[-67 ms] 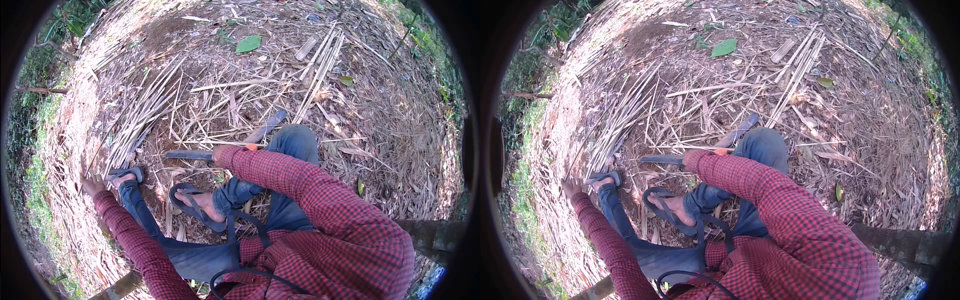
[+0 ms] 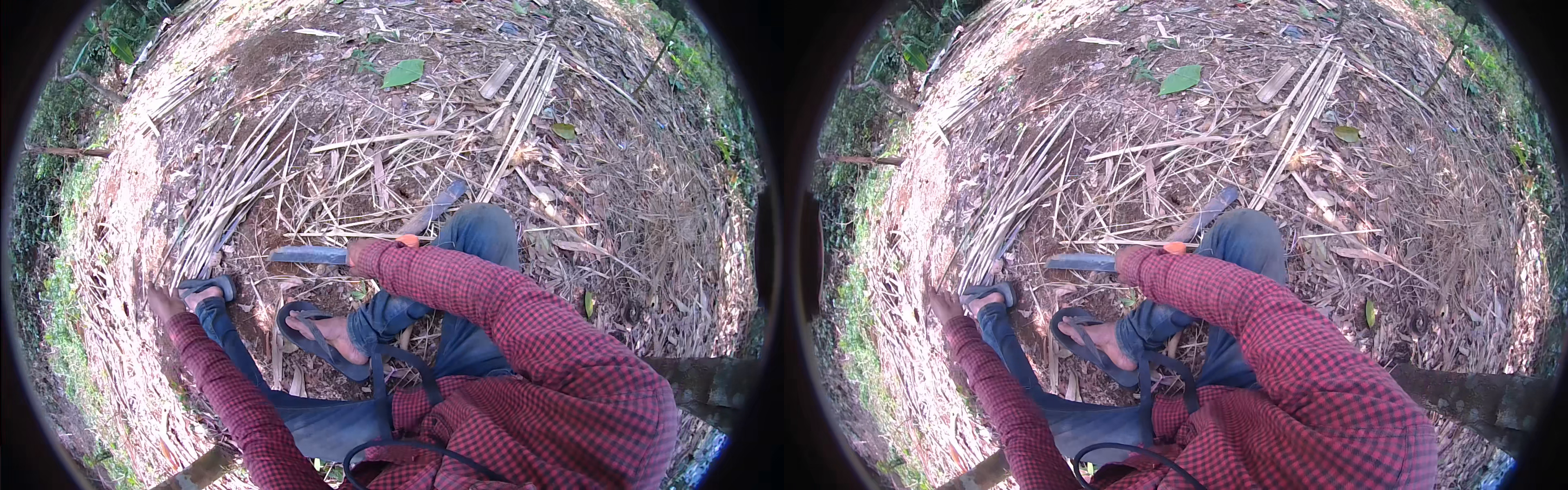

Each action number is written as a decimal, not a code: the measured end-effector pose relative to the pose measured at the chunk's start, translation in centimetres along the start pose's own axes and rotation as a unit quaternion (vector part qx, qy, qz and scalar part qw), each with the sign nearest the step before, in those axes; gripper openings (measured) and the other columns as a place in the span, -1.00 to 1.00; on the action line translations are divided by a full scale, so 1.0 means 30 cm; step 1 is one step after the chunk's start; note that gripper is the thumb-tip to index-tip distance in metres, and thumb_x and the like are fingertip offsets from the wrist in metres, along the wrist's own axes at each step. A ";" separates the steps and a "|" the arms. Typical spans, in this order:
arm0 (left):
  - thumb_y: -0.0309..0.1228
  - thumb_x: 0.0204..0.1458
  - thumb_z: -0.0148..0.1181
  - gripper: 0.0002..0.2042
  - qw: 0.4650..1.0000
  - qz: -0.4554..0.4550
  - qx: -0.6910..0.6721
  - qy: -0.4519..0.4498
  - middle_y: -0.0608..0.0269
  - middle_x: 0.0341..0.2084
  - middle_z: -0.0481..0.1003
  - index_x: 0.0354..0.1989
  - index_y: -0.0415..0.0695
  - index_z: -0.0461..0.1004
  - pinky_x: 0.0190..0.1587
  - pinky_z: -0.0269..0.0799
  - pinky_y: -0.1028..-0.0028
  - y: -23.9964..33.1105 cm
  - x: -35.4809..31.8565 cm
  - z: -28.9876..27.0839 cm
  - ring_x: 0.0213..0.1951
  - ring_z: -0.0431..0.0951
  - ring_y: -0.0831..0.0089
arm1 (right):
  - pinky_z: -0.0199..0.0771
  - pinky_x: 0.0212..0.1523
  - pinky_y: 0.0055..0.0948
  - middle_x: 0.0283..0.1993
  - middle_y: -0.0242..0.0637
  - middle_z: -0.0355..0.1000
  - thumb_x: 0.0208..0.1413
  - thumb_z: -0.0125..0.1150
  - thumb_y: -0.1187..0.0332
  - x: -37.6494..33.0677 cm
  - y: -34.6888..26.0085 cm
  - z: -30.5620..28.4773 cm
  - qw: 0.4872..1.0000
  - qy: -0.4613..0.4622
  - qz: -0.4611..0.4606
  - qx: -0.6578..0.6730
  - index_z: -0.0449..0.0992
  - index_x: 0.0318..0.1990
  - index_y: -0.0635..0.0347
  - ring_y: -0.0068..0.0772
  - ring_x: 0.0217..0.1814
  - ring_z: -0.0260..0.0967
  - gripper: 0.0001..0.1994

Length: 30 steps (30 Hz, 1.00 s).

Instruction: The person sits on the ground in a wooded area and uses a machete to split long bamboo stalks into thin strips. They hold the stalks with one hand and strike them with the machete in the other, occasionally adjusting the pieces and discarding offcuts.

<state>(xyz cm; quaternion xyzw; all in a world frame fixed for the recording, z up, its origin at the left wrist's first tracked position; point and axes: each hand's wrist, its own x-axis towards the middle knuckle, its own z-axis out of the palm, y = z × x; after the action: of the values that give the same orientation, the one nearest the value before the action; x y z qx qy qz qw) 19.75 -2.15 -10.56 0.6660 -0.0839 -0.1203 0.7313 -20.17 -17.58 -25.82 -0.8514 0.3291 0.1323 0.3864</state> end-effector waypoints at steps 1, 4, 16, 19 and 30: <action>-0.25 0.13 -0.15 -0.46 0.998 0.027 0.051 -0.026 -0.06 0.23 -0.05 0.25 -0.18 -0.08 0.24 -0.07 0.11 -0.086 -0.088 0.053 0.26 -0.03 0.12 | 0.40 -0.11 -0.24 -0.31 -0.05 0.45 -0.15 0.16 0.22 -0.008 -0.004 0.022 0.996 0.057 -0.017 -0.066 0.48 -0.26 0.23 -0.03 -0.19 0.40 -0.69; -0.32 0.09 -0.06 -0.51 0.992 -0.019 0.106 -0.064 0.03 0.12 0.15 0.20 -0.16 0.05 0.15 0.08 0.20 -0.233 -0.287 0.090 0.17 0.15 0.16 | 0.42 -0.15 -0.29 -0.31 -0.11 0.46 0.03 0.04 0.18 -0.101 -0.041 -0.131 0.984 0.154 -0.086 -0.002 0.48 -0.19 0.24 -0.16 -0.24 0.42 -0.67; -0.29 0.11 0.00 -0.70 0.989 -0.057 0.044 -0.126 0.21 -0.25 0.45 -0.04 -0.18 0.33 -0.32 0.41 0.57 -0.420 -0.640 -0.122 -0.29 0.49 0.49 | 0.15 0.19 -0.16 0.22 -0.18 0.13 0.07 -0.07 0.43 0.155 0.715 -0.600 0.913 0.237 0.308 -0.124 0.23 0.13 0.06 -0.17 0.24 0.11 -0.59; -0.32 0.12 -0.01 -0.72 0.989 -0.085 0.061 -0.108 0.21 -0.27 0.46 -0.06 -0.18 0.34 -0.32 0.42 0.57 -0.424 -0.636 -0.172 -0.28 0.49 0.49 | 0.17 0.19 -0.23 0.15 -0.15 0.19 0.08 -0.10 0.37 0.112 0.593 -0.534 0.896 0.239 0.285 -0.244 0.30 0.08 0.05 -0.14 0.18 0.17 -0.64; -0.38 0.12 -0.03 -0.74 0.979 0.049 0.109 -0.167 0.18 -0.28 0.46 -0.06 -0.25 0.35 -0.22 0.39 0.57 -0.397 -0.693 0.022 -0.27 0.48 0.51 | 0.39 -0.17 -0.19 -0.27 -0.07 0.45 0.16 -0.08 0.17 -0.131 0.576 -0.726 0.870 0.466 0.154 -0.039 0.34 -0.06 -0.01 -0.07 -0.21 0.42 -0.74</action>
<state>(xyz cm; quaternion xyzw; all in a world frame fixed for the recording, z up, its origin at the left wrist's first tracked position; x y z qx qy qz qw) -1.09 2.20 -21.57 0.7070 -0.2503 -0.1842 0.6352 -35.19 -40.39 -19.28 -0.7672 0.5922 -0.2095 0.1296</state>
